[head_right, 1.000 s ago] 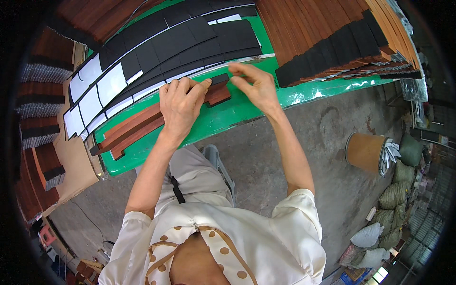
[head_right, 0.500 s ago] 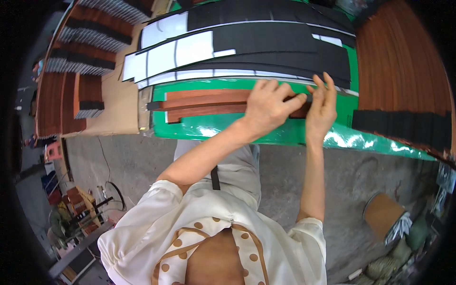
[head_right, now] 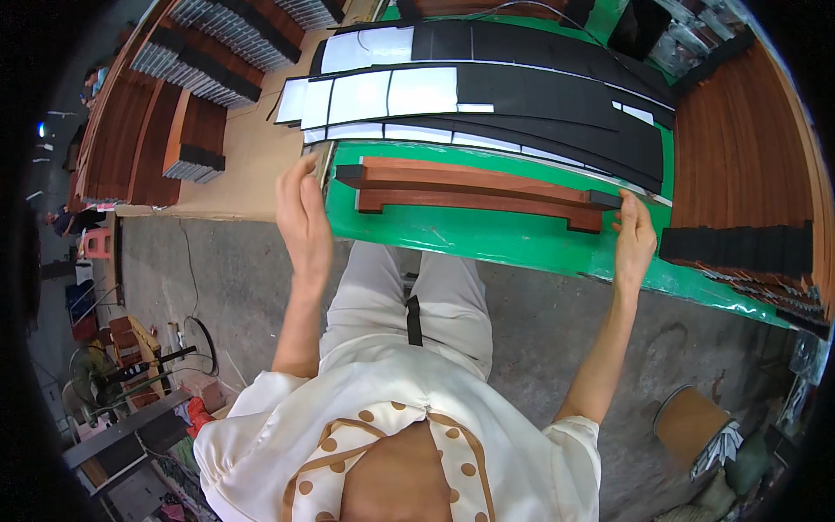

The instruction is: Applying black padding strips and white adhesive sheets to wooden slats as part of a manufacturing assembly process.

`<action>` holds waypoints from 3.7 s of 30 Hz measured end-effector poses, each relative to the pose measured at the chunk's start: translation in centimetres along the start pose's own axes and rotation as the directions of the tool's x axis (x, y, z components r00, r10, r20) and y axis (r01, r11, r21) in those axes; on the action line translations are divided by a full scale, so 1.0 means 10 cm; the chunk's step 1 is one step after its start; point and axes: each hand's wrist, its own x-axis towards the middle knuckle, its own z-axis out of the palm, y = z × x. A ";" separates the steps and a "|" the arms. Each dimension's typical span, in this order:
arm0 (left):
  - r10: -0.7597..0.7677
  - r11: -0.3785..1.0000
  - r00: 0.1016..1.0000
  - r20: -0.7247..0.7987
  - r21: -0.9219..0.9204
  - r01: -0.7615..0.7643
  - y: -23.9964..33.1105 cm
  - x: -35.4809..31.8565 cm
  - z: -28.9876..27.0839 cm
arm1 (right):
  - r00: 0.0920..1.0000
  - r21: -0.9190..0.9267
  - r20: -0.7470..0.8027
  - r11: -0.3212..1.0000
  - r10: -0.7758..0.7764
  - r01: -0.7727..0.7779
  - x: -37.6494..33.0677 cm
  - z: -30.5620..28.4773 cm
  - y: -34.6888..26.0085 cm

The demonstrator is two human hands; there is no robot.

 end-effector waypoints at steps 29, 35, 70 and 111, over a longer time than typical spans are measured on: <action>-0.127 0.957 0.960 -0.249 0.223 0.184 -1.53 0.72 -1.54 | 0.911 -0.149 -0.294 0.955 -0.289 0.255 -0.30 0.08 0.33; 0.075 0.500 0.928 -0.365 0.819 0.282 -2.71 1.57 -3.01 | 0.851 -0.164 -0.149 0.862 -0.503 0.480 -0.22 0.51 -0.08; 0.158 0.860 0.856 0.493 -0.495 0.126 -0.13 -0.47 -0.30 | 0.660 0.501 0.623 0.862 -0.420 0.076 -1.20 1.67 -1.74; 0.261 0.738 0.712 0.652 0.341 -0.583 -1.22 1.41 1.35 | 0.367 -0.215 0.670 0.304 -0.646 0.928 1.27 2.79 -1.27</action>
